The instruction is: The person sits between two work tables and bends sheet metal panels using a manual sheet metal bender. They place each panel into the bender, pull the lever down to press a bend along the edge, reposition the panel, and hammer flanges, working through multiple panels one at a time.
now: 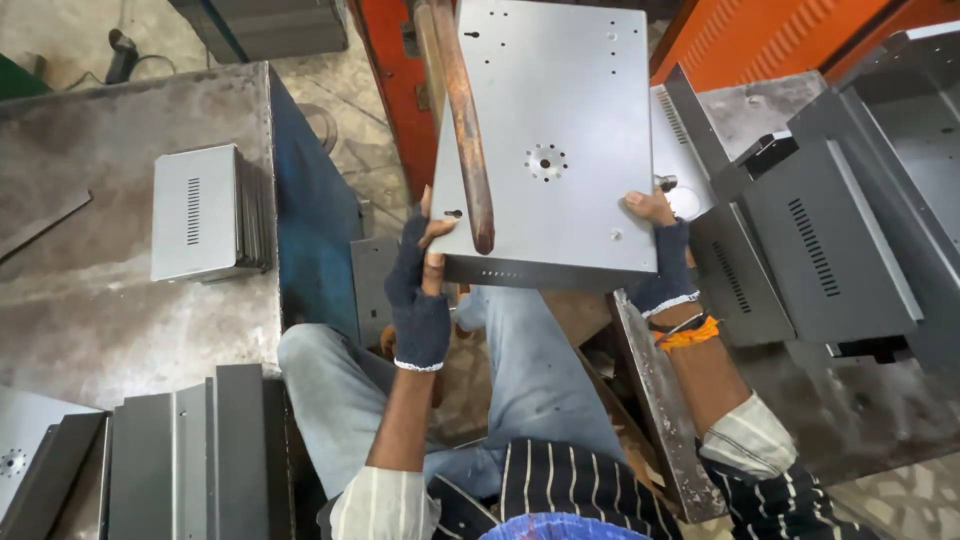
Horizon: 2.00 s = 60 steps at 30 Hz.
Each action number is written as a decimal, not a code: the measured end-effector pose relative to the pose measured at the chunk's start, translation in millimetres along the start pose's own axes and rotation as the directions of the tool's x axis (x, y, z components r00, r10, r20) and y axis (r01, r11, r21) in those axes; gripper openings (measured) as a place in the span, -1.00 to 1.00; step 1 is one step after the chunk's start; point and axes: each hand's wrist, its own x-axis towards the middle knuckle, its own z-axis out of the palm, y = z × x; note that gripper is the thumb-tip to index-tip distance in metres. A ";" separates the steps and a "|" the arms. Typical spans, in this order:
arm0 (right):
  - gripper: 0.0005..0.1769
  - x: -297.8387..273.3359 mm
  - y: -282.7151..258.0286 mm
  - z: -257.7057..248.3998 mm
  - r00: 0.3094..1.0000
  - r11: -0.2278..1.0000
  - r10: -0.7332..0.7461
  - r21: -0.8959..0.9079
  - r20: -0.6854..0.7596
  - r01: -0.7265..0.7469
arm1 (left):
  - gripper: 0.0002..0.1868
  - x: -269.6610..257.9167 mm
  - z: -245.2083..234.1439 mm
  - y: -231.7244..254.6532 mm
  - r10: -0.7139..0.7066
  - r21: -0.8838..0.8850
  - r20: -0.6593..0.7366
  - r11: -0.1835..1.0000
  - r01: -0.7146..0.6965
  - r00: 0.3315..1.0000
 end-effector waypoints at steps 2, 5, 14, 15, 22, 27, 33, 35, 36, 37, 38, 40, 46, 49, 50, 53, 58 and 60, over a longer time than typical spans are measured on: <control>-0.51 -6.7 -1.2 7.6 0.995 0.994 -0.097 0.042 0.024 0.096 | -0.53 -1.1 0.0 -2.0 -0.031 -0.017 -0.030 0.999 0.030 0.999; -0.63 12.9 13.6 -13.5 0.997 0.997 -0.072 0.027 -0.039 0.073 | -0.53 1.3 -0.2 -2.3 0.019 -0.038 -0.027 0.999 -0.020 0.999; -0.46 -33.3 -23.3 43.2 0.996 0.994 -0.088 0.063 0.003 0.088 | -0.49 -3.3 3.8 -10.6 0.057 -0.051 -0.098 0.997 -0.063 0.994; -0.42 -32.8 -21.9 41.4 0.996 0.995 -0.083 0.061 0.018 0.082 | -0.49 -5.2 3.6 -14.1 0.049 -0.046 -0.105 0.997 -0.054 0.993; -0.23 -24.0 -21.4 39.7 0.985 0.987 -0.157 -0.024 0.073 0.159 | -0.54 -9.4 4.8 -26.6 -0.131 -0.192 -0.151 0.976 0.101 0.980; -0.37 2.6 -7.0 5.4 0.996 0.998 -0.045 0.038 0.079 0.042 | -0.58 -7.8 5.3 -15.3 0.104 -0.060 -0.121 0.992 -0.112 0.987; -0.72 -3.8 -19.9 10.3 1.000 0.985 -0.030 0.169 -0.007 0.030 | -0.56 -16.6 14.4 -17.1 -0.205 -0.134 -0.092 0.972 0.192 0.974; -0.74 -4.5 -20.9 8.3 0.999 0.982 -0.005 0.187 -0.037 0.012 | -0.53 -15.9 18.7 -12.7 -0.281 -0.137 -0.107 0.954 0.266 0.954; -0.73 -5.1 -19.1 8.5 1.000 0.984 -0.009 0.179 -0.003 0.010 | -0.56 -14.3 18.7 -6.6 -0.150 -0.105 -0.127 0.985 0.137 0.981; -0.72 -5.5 -17.3 9.0 0.999 0.985 -0.013 0.172 0.030 0.008 | -0.58 -12.4 18.5 -0.5 -0.016 -0.070 -0.142 0.998 0.006 0.990; -0.72 -8.5 -17.2 10.2 0.999 0.986 -0.012 0.168 0.034 0.006 | -0.58 -12.4 17.0 -4.9 -0.016 -0.071 -0.148 0.997 0.005 0.989; -0.66 -12.1 -17.5 14.6 1.000 0.990 -0.027 0.141 -0.001 0.026 | -0.58 -10.4 13.1 -13.7 0.092 -0.054 -0.131 0.994 -0.100 0.987; -0.47 -18.3 -15.1 17.1 0.999 0.994 -0.034 0.098 -0.024 0.037 | -0.56 -10.6 8.1 -24.5 0.060 -0.079 -0.118 0.995 -0.069 0.991; -0.47 -3.5 -0.3 -6.3 1.000 0.993 -0.023 0.117 0.002 0.023 | -0.54 -14.5 10.6 -26.6 -0.079 -0.118 -0.171 0.991 0.060 0.982; -0.47 0.0 2.0 -8.9 1.000 0.993 -0.019 0.117 0.004 0.019 | -0.54 -15.7 10.9 -29.9 -0.081 -0.115 -0.174 0.991 0.062 0.981; -0.45 -3.3 -1.9 1.5 0.997 0.980 -0.045 0.196 0.061 0.033 | -0.53 -16.3 9.8 -30.0 -0.087 -0.153 -0.169 0.986 0.062 0.982; -0.31 -20.0 -16.1 22.4 0.981 0.991 -0.136 0.015 0.137 0.136 | -0.58 -13.1 5.2 -15.5 0.018 -0.042 -0.151 0.999 -0.024 0.988; -0.33 -8.1 -13.7 9.8 0.989 0.997 -0.074 0.041 0.126 0.070 | -0.59 -15.8 4.4 -17.8 0.047 0.026 -0.139 0.999 -0.044 0.989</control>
